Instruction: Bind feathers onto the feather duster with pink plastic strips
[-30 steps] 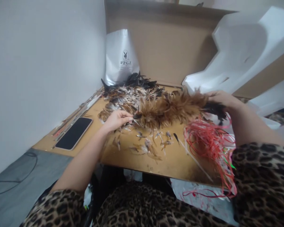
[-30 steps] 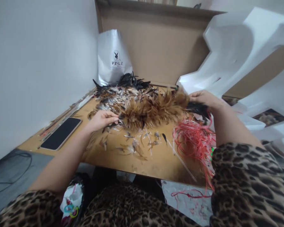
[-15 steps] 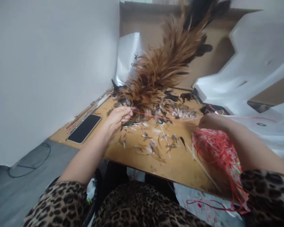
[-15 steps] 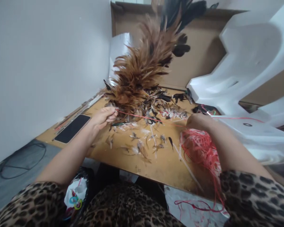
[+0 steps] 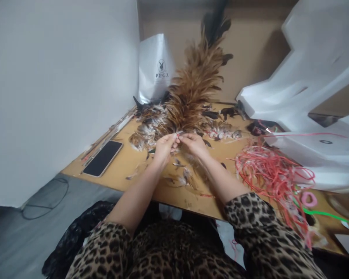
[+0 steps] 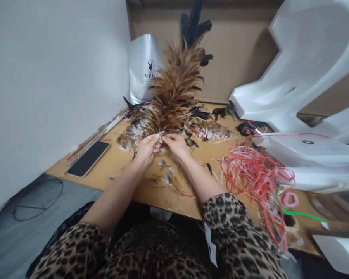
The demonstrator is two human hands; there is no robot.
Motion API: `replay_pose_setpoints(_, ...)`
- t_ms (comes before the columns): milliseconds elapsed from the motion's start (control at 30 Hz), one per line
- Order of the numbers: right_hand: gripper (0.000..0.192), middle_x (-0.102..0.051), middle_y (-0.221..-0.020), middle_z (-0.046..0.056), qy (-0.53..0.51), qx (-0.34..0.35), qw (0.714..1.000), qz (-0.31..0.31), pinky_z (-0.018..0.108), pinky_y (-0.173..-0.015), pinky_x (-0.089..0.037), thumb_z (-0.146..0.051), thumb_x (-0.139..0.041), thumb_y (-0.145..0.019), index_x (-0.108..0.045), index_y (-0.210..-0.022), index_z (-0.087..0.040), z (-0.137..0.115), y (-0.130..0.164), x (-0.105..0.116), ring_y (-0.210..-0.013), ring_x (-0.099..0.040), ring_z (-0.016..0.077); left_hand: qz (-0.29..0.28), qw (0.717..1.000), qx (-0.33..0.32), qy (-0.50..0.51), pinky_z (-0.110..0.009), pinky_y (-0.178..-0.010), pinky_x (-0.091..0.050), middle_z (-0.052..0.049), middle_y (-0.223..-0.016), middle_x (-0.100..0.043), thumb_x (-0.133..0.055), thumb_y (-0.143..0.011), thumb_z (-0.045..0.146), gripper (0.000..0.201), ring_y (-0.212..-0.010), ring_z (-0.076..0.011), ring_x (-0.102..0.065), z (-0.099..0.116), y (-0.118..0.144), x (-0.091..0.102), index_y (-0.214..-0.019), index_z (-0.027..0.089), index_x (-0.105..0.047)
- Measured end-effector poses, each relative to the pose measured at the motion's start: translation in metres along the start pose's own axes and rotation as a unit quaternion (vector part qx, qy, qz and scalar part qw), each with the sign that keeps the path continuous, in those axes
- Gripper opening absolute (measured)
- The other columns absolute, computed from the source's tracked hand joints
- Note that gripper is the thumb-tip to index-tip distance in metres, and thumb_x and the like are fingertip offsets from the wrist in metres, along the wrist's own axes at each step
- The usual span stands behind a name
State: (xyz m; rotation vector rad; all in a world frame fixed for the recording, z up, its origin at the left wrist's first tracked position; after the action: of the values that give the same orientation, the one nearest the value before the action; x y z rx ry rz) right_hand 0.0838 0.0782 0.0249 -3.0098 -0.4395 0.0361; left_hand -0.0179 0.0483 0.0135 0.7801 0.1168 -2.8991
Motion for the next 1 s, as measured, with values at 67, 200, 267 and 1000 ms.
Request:
replay_pose_setpoints(67, 0.027, -0.062, -0.058, 0.000, -0.019, -0.021, 0.998, 0.049, 0.024, -0.060, -0.041, -0.040, -0.071, -0.058, -0.062, -0.061, -0.015, 0.013, 0.000, 0.007, -0.054, -0.050, 0.0093, 0.011, 1.000, -0.011, -0.019, -0.015, -0.037, -0.019, 0.000, -0.060, -0.055, -0.074, -0.063, 0.035, 0.029, -0.044, -0.0018, -0.037, -0.006, 0.000, 0.004, -0.073, 0.011, -0.061)
replay_pose_setpoints(200, 0.024, -0.060, -0.057, -0.002, -0.042, -0.035, 0.994, 0.094, 0.023, -0.059, -0.039, -0.035, -0.073, -0.053, -0.061, -0.058, -0.015, 0.022, 0.001, 0.015, -0.053, -0.047, 0.0080, 0.017, 0.998, -0.024, -0.052, -0.016, -0.039, -0.023, 0.000, -0.061, -0.058, -0.074, -0.062, 0.033, 0.029, -0.044, -0.0023, -0.038, -0.016, -0.001, 0.008, -0.077, 0.011, -0.063)
replay_pose_setpoints(267, 0.023, -0.059, -0.056, -0.002, -0.036, -0.024, 0.995, 0.095, 0.023, -0.058, -0.038, -0.035, -0.072, -0.053, -0.060, -0.057, -0.015, 0.021, 0.002, 0.016, -0.053, -0.047, 0.0082, 0.027, 0.996, -0.035, -0.071, -0.016, -0.040, -0.026, 0.000, -0.060, -0.058, -0.074, -0.062, 0.033, 0.029, -0.044, -0.0026, -0.038, -0.018, -0.002, 0.010, -0.078, 0.012, -0.063)
replay_pose_setpoints(1000, 0.033, -0.061, -0.058, 0.001, -0.012, -0.010, 0.991, 0.130, 0.023, -0.053, -0.036, -0.047, -0.069, -0.058, -0.064, -0.060, -0.014, 0.021, 0.007, 0.012, -0.053, -0.048, 0.0099, 0.042, 0.901, -0.259, -0.345, -0.034, -0.097, -0.037, -0.011, -0.098, -0.056, -0.058, -0.076, 0.017, 0.032, -0.102, -0.0214, -0.051, 0.002, 0.022, -0.005, -0.107, 0.018, -0.066)
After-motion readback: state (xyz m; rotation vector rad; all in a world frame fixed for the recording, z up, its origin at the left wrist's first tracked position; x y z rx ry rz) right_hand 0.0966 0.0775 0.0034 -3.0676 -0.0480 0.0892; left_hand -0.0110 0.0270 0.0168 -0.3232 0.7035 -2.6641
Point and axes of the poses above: each hand's wrist, its own y-axis away from the middle knuckle, its own x-axis out of the back of the hand, z = x × y, the point moved 7 cm from there along -y, towards the middle knuckle
